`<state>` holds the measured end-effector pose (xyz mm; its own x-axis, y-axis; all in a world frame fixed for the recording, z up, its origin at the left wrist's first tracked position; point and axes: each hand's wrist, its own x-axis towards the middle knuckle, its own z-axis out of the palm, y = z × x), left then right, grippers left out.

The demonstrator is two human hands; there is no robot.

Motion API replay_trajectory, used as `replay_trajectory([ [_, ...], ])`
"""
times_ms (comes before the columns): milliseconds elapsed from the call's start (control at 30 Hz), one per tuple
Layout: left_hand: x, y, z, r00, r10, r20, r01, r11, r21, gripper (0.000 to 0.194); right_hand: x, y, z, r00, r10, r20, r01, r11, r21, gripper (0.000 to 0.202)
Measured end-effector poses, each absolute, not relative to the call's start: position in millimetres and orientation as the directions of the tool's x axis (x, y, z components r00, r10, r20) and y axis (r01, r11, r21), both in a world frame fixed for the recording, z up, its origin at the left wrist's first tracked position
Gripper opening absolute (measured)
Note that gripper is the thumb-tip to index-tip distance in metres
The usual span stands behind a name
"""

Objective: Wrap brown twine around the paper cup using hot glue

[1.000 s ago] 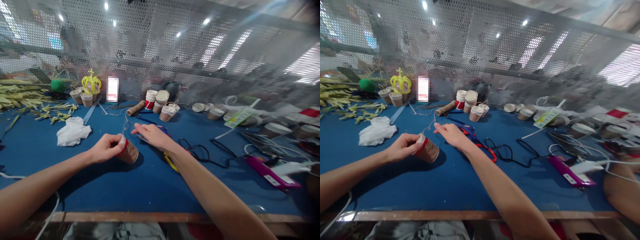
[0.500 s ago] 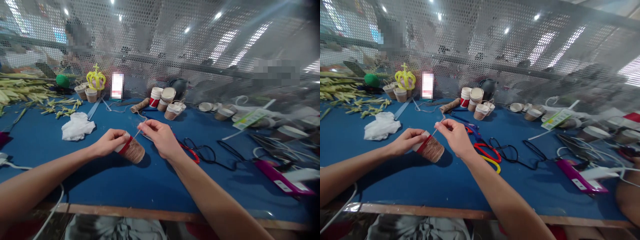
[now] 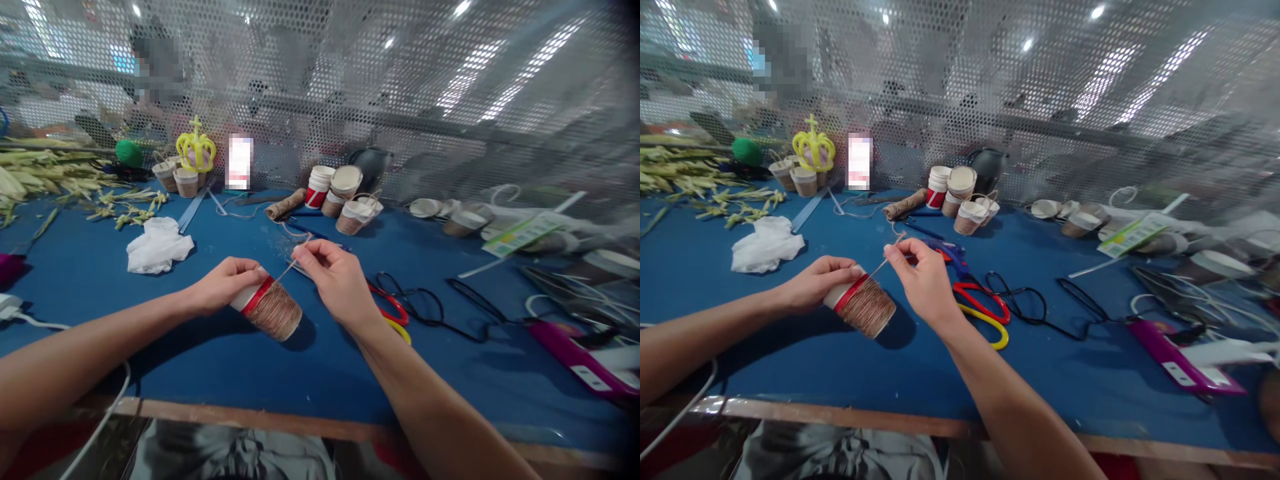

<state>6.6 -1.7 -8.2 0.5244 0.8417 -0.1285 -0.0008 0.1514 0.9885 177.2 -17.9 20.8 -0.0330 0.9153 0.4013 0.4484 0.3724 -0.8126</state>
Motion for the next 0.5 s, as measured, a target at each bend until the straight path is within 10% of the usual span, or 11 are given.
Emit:
replay_trajectory([
  [500,4.1,-4.0,-6.7,0.584,0.807,-0.092,-0.013,0.123,0.992,0.026,178.0,-13.1,10.8,-0.067,0.943,0.325,0.479,0.316,-0.819,0.02],
])
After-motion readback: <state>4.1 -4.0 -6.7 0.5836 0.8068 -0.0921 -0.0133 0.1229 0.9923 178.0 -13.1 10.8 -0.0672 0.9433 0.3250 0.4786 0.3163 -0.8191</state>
